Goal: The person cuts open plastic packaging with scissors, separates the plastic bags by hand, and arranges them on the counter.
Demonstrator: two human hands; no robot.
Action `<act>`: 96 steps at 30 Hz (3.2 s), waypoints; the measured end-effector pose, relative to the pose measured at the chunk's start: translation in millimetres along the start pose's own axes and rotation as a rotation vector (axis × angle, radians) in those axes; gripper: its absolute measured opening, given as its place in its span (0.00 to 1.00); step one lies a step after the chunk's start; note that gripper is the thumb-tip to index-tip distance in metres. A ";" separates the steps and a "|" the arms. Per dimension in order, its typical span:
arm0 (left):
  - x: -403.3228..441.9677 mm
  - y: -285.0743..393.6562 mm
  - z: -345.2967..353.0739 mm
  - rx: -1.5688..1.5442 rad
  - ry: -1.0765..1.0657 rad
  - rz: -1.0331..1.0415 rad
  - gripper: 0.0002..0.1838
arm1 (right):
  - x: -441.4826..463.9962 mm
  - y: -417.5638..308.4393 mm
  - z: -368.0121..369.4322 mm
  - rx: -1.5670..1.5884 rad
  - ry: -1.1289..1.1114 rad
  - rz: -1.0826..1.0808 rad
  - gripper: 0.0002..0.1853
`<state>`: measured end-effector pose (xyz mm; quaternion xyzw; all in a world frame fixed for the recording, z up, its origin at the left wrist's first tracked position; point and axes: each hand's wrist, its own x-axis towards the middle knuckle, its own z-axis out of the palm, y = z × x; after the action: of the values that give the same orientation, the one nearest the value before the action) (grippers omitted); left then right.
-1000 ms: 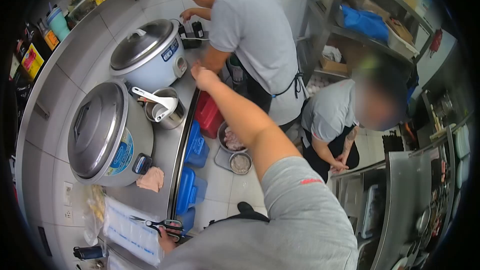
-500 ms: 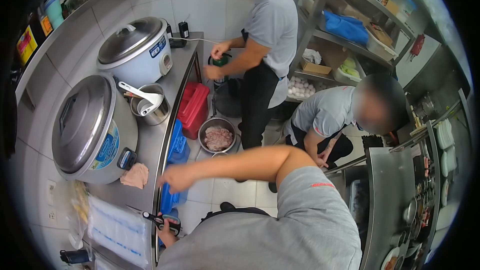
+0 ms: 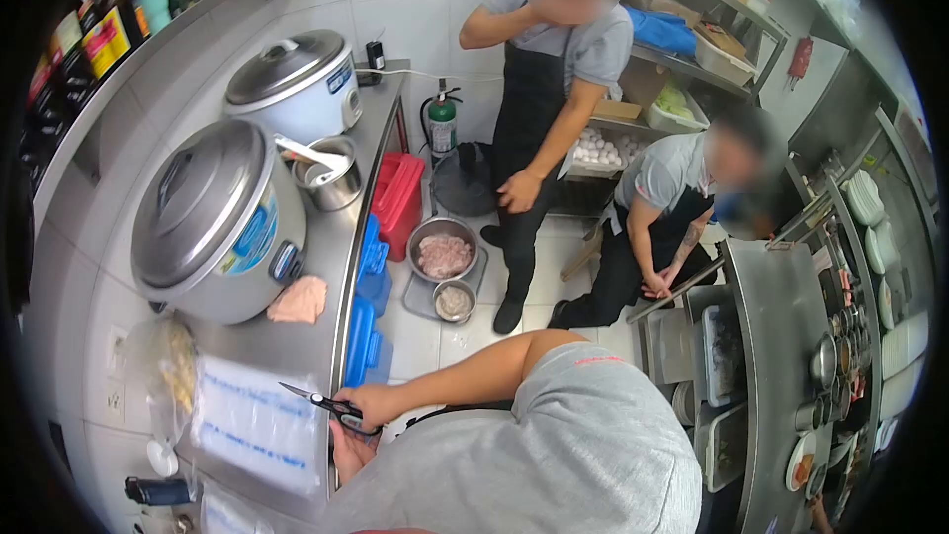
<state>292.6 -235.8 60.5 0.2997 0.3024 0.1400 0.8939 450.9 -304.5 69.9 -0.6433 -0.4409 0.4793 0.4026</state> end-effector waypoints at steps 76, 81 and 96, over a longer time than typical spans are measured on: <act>-100.7 163.9 -259.0 1.318 1.490 0.734 0.10 | 215.8 -99.2 209.7 0.508 -1.332 0.379 0.52; -108.6 168.0 -253.8 1.122 1.446 0.774 0.13 | 213.0 -101.5 214.0 0.473 -1.321 0.440 0.52; -122.2 153.8 -230.5 1.616 1.320 0.716 0.17 | 220.7 -89.5 233.9 0.490 -1.253 0.454 0.44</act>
<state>42.9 -64.4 64.8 0.7324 0.6185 0.2846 0.0052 241.0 -46.2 45.6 -0.2134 -0.3240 0.9166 0.0965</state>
